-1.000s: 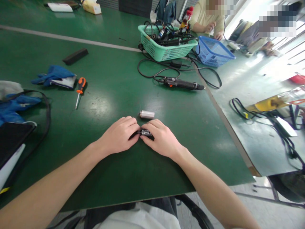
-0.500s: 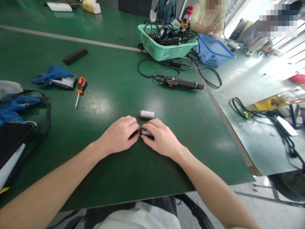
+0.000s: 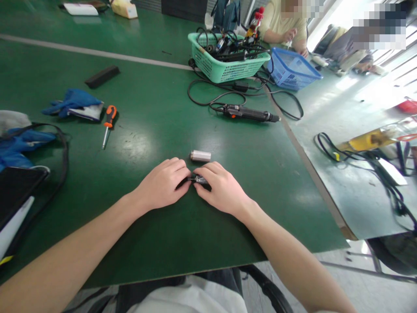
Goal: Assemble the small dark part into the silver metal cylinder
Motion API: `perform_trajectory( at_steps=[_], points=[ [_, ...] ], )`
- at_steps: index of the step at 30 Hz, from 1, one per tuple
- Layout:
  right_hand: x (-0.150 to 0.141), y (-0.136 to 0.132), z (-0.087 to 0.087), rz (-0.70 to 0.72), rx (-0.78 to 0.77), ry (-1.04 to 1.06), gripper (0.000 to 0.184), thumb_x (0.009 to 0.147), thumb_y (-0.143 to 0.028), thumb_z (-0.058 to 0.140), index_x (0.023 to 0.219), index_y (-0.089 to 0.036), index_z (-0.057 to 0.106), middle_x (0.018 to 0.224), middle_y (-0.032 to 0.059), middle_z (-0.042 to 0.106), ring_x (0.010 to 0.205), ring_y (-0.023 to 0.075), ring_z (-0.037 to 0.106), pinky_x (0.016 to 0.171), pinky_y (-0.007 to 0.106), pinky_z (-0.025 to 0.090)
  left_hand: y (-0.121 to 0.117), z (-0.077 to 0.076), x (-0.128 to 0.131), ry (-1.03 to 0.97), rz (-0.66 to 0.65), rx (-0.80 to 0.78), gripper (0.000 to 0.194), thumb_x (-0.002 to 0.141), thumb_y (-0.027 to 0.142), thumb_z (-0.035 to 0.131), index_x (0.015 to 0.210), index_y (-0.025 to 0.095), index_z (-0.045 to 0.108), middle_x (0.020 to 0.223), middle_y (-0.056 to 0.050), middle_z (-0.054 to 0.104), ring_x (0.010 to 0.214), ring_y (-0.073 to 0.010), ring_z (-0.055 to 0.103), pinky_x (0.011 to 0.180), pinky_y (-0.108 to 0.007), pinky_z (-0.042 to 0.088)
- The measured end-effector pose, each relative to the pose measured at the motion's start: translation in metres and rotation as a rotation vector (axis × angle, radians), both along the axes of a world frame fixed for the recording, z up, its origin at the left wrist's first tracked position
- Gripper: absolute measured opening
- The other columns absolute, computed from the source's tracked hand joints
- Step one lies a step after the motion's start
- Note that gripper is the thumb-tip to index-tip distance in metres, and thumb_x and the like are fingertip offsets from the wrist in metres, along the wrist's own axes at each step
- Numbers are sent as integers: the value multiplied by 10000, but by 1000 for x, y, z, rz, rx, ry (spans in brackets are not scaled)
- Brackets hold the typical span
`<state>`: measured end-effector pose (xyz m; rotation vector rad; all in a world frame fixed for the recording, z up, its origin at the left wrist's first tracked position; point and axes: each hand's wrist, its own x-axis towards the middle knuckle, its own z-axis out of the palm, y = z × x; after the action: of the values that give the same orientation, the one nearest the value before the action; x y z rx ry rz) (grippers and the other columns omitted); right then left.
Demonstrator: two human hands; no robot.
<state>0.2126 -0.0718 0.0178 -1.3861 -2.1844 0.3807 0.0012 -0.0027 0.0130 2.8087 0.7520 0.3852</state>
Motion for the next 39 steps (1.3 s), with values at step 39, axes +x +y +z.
perform_trajectory(
  at_steps=[39],
  points=[
    [0, -1, 1, -7, -1, -23, 203, 950, -171, 594, 1139, -181, 666, 1129, 117, 716, 1089, 280, 634, 982, 457, 542, 2, 1, 1, -2, -7, 6, 231, 1016, 268, 492, 952, 152, 682, 923, -76, 620, 885, -216, 557, 804, -380, 481]
  ],
)
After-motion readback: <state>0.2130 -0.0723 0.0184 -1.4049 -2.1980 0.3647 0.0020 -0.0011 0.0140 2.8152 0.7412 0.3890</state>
